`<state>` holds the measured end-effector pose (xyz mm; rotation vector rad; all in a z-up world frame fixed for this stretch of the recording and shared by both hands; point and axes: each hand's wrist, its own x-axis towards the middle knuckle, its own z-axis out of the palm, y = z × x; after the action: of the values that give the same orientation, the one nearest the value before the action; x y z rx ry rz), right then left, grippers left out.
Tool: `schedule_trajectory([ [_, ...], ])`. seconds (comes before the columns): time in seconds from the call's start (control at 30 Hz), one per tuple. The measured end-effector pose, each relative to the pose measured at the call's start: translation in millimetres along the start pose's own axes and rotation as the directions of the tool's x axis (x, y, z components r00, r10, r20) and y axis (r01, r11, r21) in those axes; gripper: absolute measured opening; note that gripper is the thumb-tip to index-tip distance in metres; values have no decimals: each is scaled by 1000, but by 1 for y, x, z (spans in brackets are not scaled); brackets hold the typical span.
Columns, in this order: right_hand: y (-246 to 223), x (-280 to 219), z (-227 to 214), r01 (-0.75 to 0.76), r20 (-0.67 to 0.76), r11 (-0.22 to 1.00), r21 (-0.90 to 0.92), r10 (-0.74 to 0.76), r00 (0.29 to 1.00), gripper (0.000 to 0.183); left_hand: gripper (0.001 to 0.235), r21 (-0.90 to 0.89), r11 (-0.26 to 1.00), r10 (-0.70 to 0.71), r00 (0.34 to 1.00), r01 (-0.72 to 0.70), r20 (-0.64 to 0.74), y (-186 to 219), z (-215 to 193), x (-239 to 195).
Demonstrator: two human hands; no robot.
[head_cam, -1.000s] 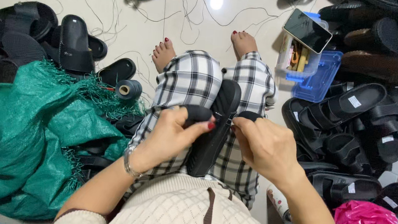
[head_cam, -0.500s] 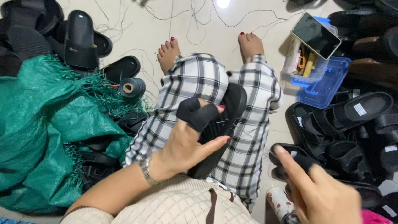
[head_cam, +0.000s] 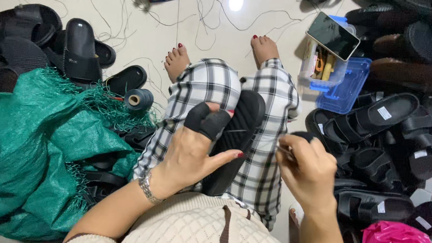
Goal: The person sits on the floor and sews a black slipper using a needle and thread. They hold the slipper in their left hand and use their right hand to push the needle through the material, pulling the thread to secure the stitches.
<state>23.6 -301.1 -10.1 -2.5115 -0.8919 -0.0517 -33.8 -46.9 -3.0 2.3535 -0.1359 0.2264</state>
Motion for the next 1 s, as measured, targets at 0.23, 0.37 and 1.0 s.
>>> schedule_trajectory([
  [0.23,-7,16,22,-179,44,401,898,324,945,19,64,-26,999,17,992,-20,-121,-5,14,-5],
  [0.37,-2,17,25,-176,275,-430,885,181,944,21,66,5,1000,5,991,-5,-130,-7,20,-11],
  [1.0,28,-7,1,140,-352,973,-181,-197,915,14,13,71,984,-140,953,165,-269,-81,-16,-54],
])
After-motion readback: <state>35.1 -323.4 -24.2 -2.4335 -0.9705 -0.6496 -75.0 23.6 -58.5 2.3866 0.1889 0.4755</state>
